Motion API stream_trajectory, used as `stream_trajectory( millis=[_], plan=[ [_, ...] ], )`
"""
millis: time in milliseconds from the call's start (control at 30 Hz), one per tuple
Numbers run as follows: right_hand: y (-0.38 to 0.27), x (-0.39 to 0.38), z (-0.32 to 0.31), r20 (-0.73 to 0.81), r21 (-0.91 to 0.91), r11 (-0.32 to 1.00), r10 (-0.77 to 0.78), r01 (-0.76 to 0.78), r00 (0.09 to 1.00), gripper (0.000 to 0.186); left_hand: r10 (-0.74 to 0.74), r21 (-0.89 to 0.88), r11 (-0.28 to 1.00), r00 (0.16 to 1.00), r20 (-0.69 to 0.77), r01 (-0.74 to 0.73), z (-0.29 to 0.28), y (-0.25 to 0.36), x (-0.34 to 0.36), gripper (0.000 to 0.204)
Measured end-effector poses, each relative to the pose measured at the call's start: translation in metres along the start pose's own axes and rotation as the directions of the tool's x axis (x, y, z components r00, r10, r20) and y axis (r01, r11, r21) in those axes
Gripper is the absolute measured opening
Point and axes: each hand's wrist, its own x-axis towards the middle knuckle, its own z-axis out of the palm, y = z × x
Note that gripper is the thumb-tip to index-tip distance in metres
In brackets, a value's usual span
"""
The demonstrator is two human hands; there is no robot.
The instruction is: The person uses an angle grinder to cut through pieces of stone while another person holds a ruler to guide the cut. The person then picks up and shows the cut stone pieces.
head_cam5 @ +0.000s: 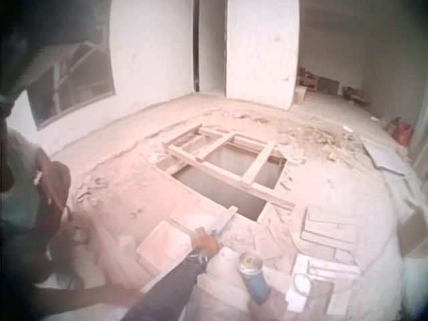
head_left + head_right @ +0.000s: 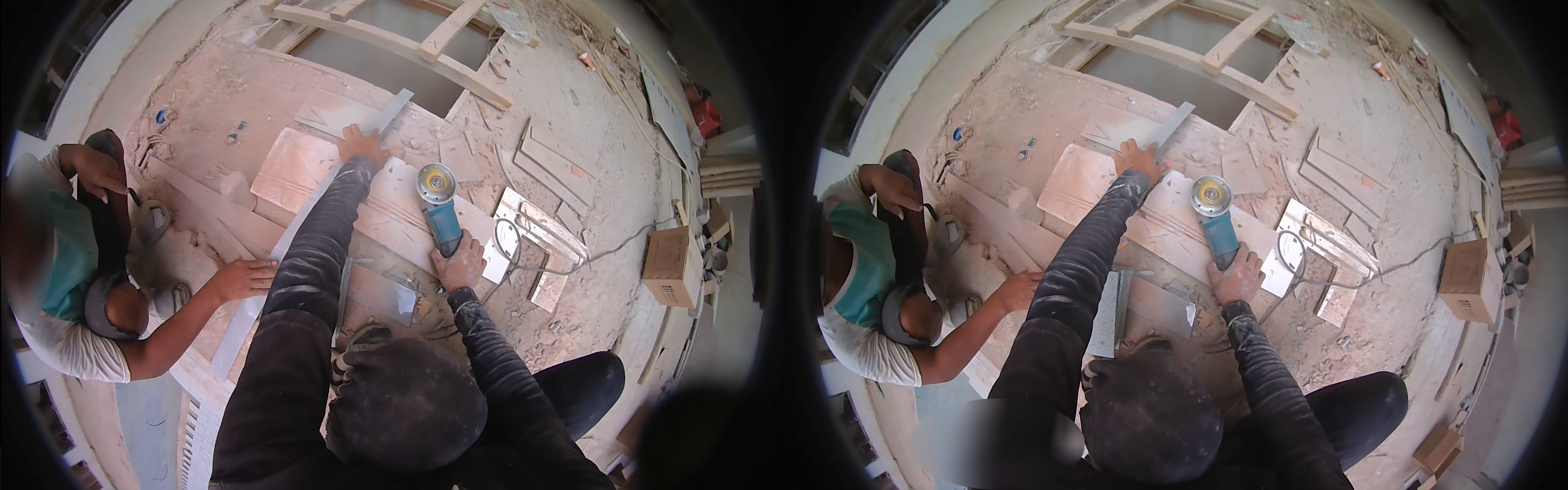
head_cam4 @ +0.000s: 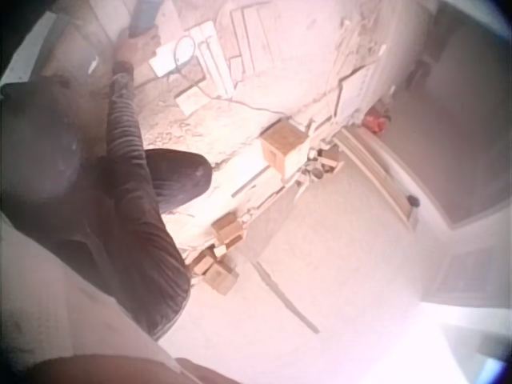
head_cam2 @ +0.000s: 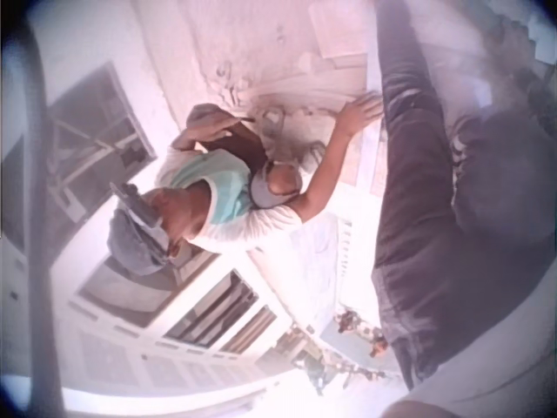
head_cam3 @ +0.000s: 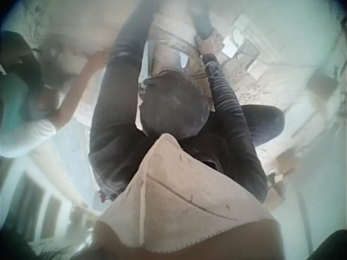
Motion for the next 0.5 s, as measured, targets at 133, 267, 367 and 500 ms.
stream_trajectory(
  millis=[133,267,367,500],
  plan=[
    [-0.003,-0.001,0.003,-0.004,0.002,1.0,0.01,-0.01,1.0,0.077,-0.015,0.038,0.999,0.998,0.062,0.012,0.008,-0.005,0.006,0.069],
    [-0.001,-0.001,0.002,0.01,-0.001,1.0,0.015,-0.015,1.0,0.077,-0.009,0.008,1.0,0.998,0.055,0.008,0.012,-0.003,0.004,0.069],
    [0.0,0.001,0.001,0.014,-0.007,1.0,0.022,-0.022,1.0,0.078,-0.013,0.021,1.0,0.999,0.033,0.012,0.011,0.0,0.006,0.068],
    [-0.004,-0.002,-0.002,-0.014,0.012,1.0,0.008,-0.007,1.0,0.076,-0.004,-0.016,1.0,0.999,-0.034,0.003,0.012,-0.004,0.001,0.065]
  ],
)
